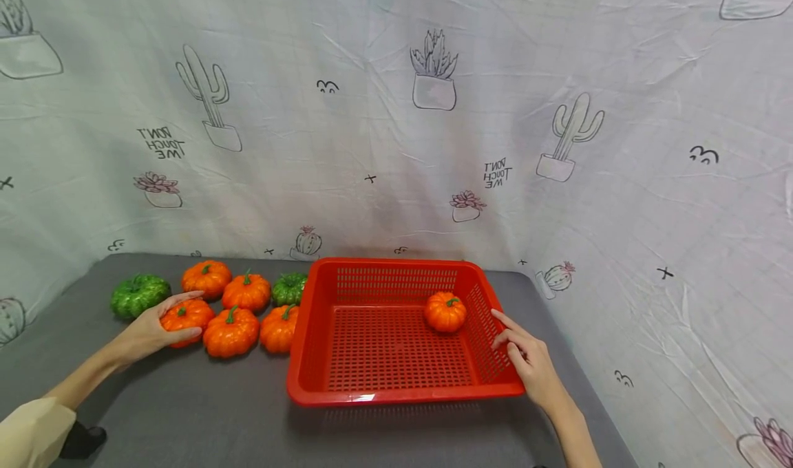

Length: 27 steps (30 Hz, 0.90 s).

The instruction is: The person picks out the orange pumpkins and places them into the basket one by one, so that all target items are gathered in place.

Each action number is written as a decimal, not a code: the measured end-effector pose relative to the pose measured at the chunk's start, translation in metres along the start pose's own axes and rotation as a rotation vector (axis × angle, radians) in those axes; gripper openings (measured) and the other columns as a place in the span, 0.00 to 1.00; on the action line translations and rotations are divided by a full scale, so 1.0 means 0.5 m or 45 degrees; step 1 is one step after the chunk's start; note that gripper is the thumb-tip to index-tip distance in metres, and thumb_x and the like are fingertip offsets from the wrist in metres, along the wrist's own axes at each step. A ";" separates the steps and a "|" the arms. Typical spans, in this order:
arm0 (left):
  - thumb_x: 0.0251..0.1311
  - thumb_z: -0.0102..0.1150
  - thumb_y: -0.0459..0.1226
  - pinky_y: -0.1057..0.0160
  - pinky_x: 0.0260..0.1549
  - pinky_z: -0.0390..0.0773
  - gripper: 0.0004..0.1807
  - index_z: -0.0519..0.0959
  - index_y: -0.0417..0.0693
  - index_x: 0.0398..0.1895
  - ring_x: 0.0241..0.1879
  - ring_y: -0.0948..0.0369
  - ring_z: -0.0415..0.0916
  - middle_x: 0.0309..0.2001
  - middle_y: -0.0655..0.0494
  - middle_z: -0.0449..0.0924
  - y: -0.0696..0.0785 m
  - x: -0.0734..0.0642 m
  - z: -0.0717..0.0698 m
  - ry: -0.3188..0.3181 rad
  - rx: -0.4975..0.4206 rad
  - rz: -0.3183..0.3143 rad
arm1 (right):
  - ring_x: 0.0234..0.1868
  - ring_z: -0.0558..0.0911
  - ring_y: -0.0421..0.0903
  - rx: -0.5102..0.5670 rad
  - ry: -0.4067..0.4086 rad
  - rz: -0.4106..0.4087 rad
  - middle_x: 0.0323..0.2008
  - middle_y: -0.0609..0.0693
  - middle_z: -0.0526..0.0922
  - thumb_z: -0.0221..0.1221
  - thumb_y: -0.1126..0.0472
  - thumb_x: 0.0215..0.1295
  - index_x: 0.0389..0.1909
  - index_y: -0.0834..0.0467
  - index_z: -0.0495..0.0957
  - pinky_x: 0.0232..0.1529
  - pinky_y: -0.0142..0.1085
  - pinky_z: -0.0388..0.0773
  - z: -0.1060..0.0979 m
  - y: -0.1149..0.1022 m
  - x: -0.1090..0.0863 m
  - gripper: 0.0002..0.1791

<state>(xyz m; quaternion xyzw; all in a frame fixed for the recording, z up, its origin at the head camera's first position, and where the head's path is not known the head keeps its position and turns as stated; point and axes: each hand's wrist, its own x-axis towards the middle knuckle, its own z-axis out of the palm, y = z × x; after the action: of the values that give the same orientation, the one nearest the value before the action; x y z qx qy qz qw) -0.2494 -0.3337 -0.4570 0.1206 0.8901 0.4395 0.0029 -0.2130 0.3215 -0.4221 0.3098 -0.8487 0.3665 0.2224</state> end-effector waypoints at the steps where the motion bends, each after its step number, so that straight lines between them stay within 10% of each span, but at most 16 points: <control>1: 0.60 0.65 0.42 0.62 0.43 0.75 0.39 0.59 0.43 0.71 0.51 0.66 0.70 0.66 0.40 0.60 -0.001 0.000 0.000 -0.003 -0.022 -0.012 | 0.24 0.60 0.34 0.001 -0.001 0.003 0.59 0.62 0.74 0.46 0.76 0.65 0.31 0.56 0.79 0.21 0.27 0.57 0.000 0.000 0.000 0.16; 13: 0.59 0.66 0.42 0.62 0.36 0.77 0.39 0.59 0.44 0.70 0.42 0.65 0.74 0.59 0.40 0.66 0.003 -0.006 -0.004 -0.001 -0.101 -0.076 | 0.23 0.57 0.32 0.005 0.008 -0.017 0.61 0.58 0.73 0.46 0.77 0.64 0.32 0.56 0.79 0.20 0.26 0.55 0.004 0.004 -0.001 0.17; 20: 0.58 0.66 0.45 0.60 0.37 0.76 0.37 0.62 0.45 0.68 0.43 0.61 0.74 0.60 0.40 0.65 0.007 -0.012 -0.008 0.012 -0.044 -0.096 | 0.42 0.72 0.39 0.001 -0.004 0.020 0.59 0.63 0.74 0.46 0.76 0.65 0.30 0.56 0.79 0.26 0.29 0.60 0.002 0.002 -0.002 0.16; 27: 0.59 0.65 0.42 0.60 0.33 0.77 0.36 0.61 0.44 0.67 0.42 0.60 0.72 0.58 0.40 0.65 0.028 -0.027 -0.028 0.086 -0.073 -0.064 | 0.23 0.57 0.32 -0.020 -0.002 0.000 0.60 0.59 0.74 0.46 0.75 0.65 0.30 0.55 0.79 0.22 0.28 0.57 -0.003 0.001 -0.001 0.17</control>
<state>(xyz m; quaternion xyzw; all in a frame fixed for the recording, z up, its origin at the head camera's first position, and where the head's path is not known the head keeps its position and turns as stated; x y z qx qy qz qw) -0.2349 -0.3394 -0.4390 0.0830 0.8795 0.4685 -0.0126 -0.2127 0.3229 -0.4217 0.3085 -0.8518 0.3593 0.2241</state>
